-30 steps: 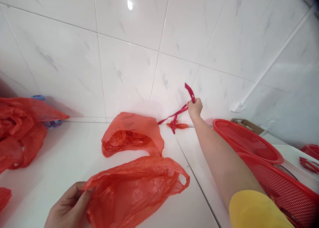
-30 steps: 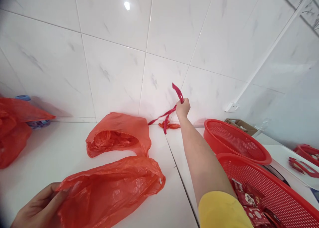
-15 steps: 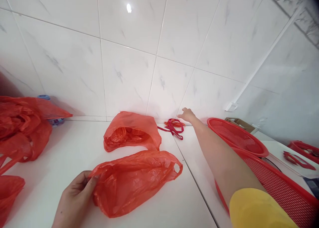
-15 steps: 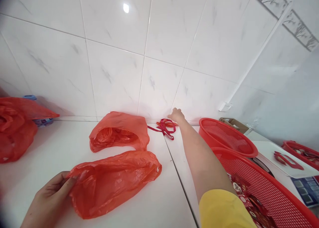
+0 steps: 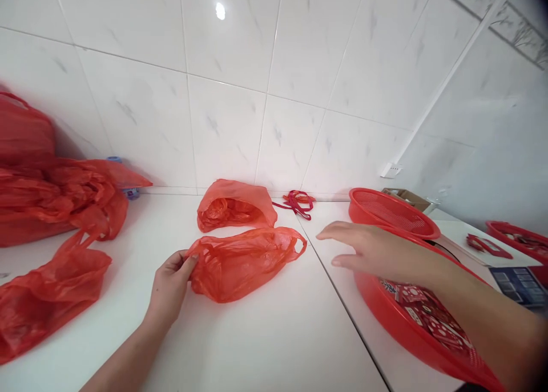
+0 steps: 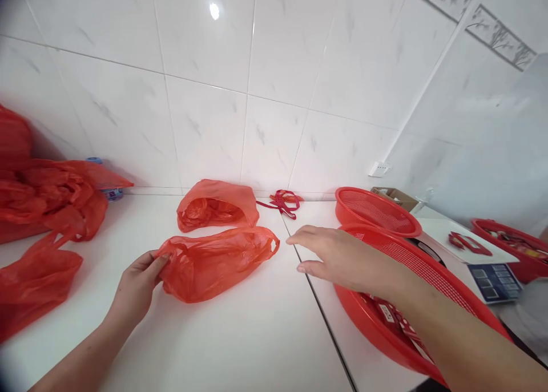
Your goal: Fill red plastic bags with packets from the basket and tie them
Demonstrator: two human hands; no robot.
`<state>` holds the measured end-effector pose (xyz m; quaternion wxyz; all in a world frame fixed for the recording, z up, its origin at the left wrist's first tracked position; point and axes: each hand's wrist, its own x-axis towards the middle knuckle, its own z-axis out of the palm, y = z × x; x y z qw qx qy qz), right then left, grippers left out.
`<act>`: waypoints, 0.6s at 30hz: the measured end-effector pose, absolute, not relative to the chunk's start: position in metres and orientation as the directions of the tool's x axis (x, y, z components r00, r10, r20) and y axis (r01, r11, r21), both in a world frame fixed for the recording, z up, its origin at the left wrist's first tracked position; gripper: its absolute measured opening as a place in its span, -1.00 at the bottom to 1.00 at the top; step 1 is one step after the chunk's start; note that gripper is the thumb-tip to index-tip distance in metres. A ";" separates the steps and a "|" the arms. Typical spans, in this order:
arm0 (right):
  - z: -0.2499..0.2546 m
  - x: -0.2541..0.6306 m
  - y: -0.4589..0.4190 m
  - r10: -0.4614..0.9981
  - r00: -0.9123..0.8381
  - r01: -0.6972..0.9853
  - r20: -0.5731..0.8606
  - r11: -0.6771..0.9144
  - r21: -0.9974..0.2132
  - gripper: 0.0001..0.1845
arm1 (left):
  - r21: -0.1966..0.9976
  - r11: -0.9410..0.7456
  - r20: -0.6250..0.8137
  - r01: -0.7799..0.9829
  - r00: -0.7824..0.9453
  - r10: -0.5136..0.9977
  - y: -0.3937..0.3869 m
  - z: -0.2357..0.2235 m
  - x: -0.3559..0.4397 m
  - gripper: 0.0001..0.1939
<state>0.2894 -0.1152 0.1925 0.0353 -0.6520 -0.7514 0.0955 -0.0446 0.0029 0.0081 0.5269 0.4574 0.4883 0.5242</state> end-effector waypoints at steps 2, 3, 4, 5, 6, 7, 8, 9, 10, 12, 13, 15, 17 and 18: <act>0.190 0.294 -0.143 0.993 -0.120 0.974 -0.014 0.115 -0.195 -0.58 | 0.976 0.040 -0.045 -0.215 -0.016 0.999 0.002 0.009 -0.043 -0.74; 0.190 0.297 -0.154 0.996 -0.090 0.974 0.016 0.091 -0.208 -0.60 | 0.961 0.049 -0.053 -0.271 -0.005 0.999 0.001 0.010 -0.042 -0.75; 0.189 0.299 -0.164 0.998 -0.053 0.971 0.041 0.061 -0.229 -0.61 | 0.947 0.062 -0.060 -0.317 0.014 0.998 0.001 0.013 -0.040 -0.74; 0.188 0.300 -0.172 0.998 -0.017 0.966 0.059 0.031 -0.256 -0.62 | 0.934 0.076 -0.066 -0.349 0.042 0.997 0.000 0.015 -0.037 -0.75; 0.186 0.299 -0.179 0.997 0.006 0.958 0.072 0.014 -0.285 -0.64 | 0.925 0.092 -0.069 -0.369 0.075 0.995 -0.002 0.019 -0.034 -0.76; 0.183 0.294 -0.184 0.997 0.002 0.950 0.083 0.024 -0.311 -0.66 | 0.921 0.109 -0.071 -0.375 0.114 0.991 -0.004 0.022 -0.030 -0.77; 0.179 0.287 -0.187 0.995 -0.034 0.942 0.097 0.064 -0.329 -0.67 | 0.921 0.127 -0.074 -0.369 0.155 0.985 -0.007 0.026 -0.026 -0.78; 0.173 0.277 -0.187 0.988 -0.098 0.932 0.118 0.132 -0.338 -0.69 | 0.923 0.141 -0.074 -0.357 0.194 0.978 -0.010 0.030 -0.022 -0.78; 0.166 0.266 -0.184 0.973 -0.185 0.917 0.138 0.221 -0.333 -0.70 | 0.927 0.152 -0.073 -0.343 0.231 0.970 -0.015 0.033 -0.019 -0.77; 0.148 0.244 -0.168 0.921 -0.346 0.873 0.178 0.385 -0.300 -0.68 | 0.936 0.165 -0.067 -0.312 0.301 0.951 -0.025 0.039 -0.013 -0.76; 0.138 0.234 -0.156 0.900 -0.397 0.859 0.177 0.433 -0.275 -0.64 | 0.938 0.169 -0.064 -0.301 0.329 0.942 -0.030 0.042 -0.011 -0.76; 0.118 0.221 -0.125 0.915 -0.372 0.884 0.154 0.400 -0.243 -0.61 | 0.939 0.182 -0.058 -0.292 0.389 0.919 -0.039 0.045 -0.010 -0.78; 0.099 0.214 -0.094 0.974 -0.224 0.936 0.044 0.228 -0.268 -0.65 | 0.931 0.212 -0.059 -0.297 0.450 0.891 -0.042 0.045 -0.015 -0.81; 0.091 0.213 -0.081 0.981 -0.192 0.942 0.018 0.190 -0.276 -0.68 | 0.924 0.233 -0.067 -0.304 0.470 0.880 -0.042 0.045 -0.018 -0.82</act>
